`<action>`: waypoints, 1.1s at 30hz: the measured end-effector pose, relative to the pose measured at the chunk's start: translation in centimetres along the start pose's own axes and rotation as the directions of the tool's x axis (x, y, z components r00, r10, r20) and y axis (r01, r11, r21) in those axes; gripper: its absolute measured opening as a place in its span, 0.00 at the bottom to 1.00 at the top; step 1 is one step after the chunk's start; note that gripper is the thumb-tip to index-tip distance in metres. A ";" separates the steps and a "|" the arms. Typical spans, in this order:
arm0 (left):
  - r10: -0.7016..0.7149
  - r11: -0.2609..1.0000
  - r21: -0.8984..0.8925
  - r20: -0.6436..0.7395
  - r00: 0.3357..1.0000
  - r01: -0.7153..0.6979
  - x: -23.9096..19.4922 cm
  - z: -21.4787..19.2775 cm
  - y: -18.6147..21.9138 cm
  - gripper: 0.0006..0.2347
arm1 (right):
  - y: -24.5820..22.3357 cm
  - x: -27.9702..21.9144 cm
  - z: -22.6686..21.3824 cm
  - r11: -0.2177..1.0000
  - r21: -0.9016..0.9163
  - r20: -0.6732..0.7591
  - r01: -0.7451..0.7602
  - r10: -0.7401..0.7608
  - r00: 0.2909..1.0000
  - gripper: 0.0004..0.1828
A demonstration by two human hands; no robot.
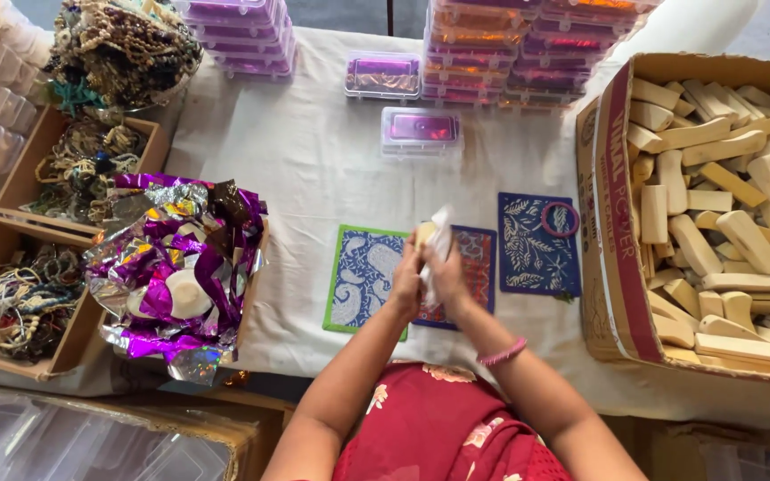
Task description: The person wipes small wooden blocks with a white cloth on a table covered with a white cloth. They then wrap a wooden block in a purple foil sheet and place it into a clear plastic container. The person continues to wipe additional wooden blocks with the cloth.
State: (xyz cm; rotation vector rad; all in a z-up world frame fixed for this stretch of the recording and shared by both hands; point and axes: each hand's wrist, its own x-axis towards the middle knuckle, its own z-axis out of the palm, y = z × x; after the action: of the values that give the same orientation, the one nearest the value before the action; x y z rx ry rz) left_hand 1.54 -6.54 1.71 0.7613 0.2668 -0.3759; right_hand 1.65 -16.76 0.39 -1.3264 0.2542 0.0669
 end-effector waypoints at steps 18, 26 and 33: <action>0.450 -0.326 0.894 0.432 0.782 -0.306 3.6 -13.3 -8.0 0.19 | 5.0 -1.3 -0.8 0.216 -0.850 0.370 0.481 -0.406 0.836 0.31; 0.392 -0.218 0.918 0.393 0.832 -0.332 -1.9 -4.9 -1.1 0.26 | 1.9 5.5 -7.9 0.075 -0.975 0.160 0.208 -0.415 0.896 0.23; 0.327 -0.324 0.898 0.402 0.856 -0.298 -0.9 -6.5 -1.9 0.27 | 0.1 1.0 -0.7 -0.267 -0.867 0.490 0.421 -0.607 0.625 0.19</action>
State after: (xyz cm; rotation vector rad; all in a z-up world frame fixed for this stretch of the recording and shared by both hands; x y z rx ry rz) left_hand -0.70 -2.98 -3.70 2.5186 -0.4136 0.1097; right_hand 2.46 -17.51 -0.09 -2.8578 -0.4776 -0.8415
